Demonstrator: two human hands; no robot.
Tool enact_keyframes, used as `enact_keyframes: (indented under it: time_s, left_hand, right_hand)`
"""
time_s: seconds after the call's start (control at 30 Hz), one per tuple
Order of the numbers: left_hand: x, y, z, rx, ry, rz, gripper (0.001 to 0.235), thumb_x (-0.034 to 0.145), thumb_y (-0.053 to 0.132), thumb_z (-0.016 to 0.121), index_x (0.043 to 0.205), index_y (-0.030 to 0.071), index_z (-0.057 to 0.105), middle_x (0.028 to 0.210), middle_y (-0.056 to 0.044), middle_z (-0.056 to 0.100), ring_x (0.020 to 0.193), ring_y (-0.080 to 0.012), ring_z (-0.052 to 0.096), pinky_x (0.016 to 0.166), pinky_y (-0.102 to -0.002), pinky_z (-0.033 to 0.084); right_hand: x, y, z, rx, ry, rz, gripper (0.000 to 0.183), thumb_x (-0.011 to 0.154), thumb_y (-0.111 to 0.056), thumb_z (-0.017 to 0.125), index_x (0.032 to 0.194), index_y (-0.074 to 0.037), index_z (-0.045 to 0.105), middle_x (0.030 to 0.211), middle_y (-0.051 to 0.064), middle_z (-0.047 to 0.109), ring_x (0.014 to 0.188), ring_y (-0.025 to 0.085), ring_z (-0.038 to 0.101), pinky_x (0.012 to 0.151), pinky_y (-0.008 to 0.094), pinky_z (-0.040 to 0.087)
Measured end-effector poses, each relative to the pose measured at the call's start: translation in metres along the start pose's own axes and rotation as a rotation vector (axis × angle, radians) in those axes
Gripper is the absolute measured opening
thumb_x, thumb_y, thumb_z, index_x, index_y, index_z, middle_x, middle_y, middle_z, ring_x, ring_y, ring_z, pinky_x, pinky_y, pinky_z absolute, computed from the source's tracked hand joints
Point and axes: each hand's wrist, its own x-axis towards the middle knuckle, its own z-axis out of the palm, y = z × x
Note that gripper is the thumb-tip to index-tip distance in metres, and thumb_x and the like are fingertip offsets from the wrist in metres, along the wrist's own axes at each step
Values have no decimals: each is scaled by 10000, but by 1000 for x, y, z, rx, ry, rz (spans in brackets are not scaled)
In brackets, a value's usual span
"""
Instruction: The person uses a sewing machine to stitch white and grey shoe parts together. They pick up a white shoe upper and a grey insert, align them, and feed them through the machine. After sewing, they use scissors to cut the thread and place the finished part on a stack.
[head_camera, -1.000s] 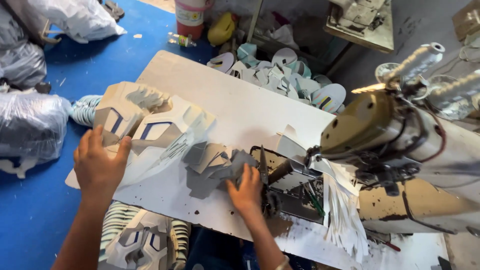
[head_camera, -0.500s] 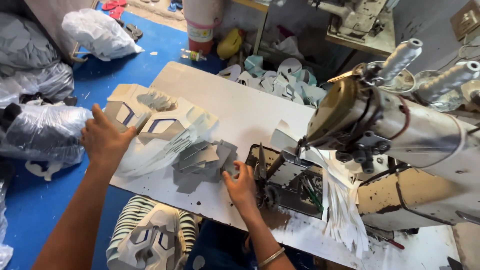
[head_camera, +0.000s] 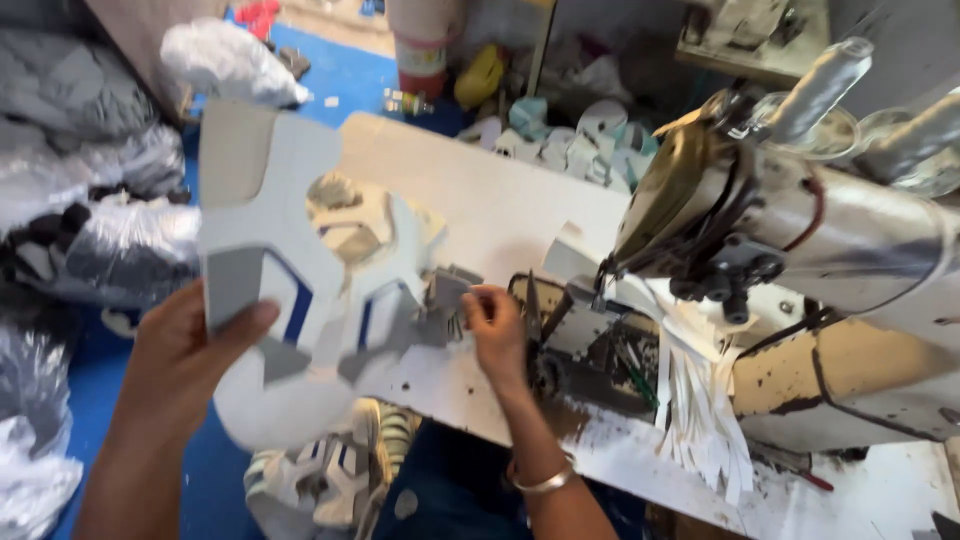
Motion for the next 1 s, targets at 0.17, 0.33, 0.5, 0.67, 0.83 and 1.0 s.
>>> enact_keyframes:
  time_s: [0.17,0.33,0.5,0.67,0.83,1.0]
  left_hand:
    - [-96,-121,31,-252,-160,-263,425,893,14,729,1298,13,601,939,-88,693,795,-160,693,653,-340,602]
    - [-169,-169,170,-784,-262,-518,540,873,12,740,1377,22,547,1130,-79,673,1034,-189,661,913,-368,546]
    - [-189,-142,229,-758,-313,-463,384,952,113,685,1308,31,566,1065,-37,652,958,-123,632,838,-303,537]
    - [-172,-124,236,-599,-453,-349,277,1084,213,610,1236,-16,635,956,2,598,851,-50,515,728,-232,438]
    - [-170,-108,232,-513,-441,-421,312,1060,226,596,1230,-30,654,865,8,606,755,-34,500,642,-228,420]
    - [-164,-86,225,-506,-435,-443,427,1015,224,616,1373,-6,576,916,2,658,748,-28,536,647,-219,452]
  right_hand:
    - [-80,5,-101,469,138,200,306,921,-101,658,1189,-24,530,1082,145,649,926,274,746,859,404,659]
    - [-185,108,-238,729,310,166,624,963,56,615,1532,-142,453,1155,187,686,954,315,734,775,441,615]
    - [-247,131,-325,451,387,386,574,1035,-20,553,1577,-141,409,1154,140,699,941,320,726,704,457,586]
    - [-273,158,-302,133,448,472,408,1065,-96,563,1470,-80,508,1141,166,698,947,277,695,728,402,525]
    - [-258,81,-220,4,537,463,248,978,-74,683,1207,9,636,974,121,716,780,196,679,651,334,545]
    - [-248,66,-204,95,509,452,220,951,-68,713,1147,2,641,917,102,707,750,184,669,638,336,542]
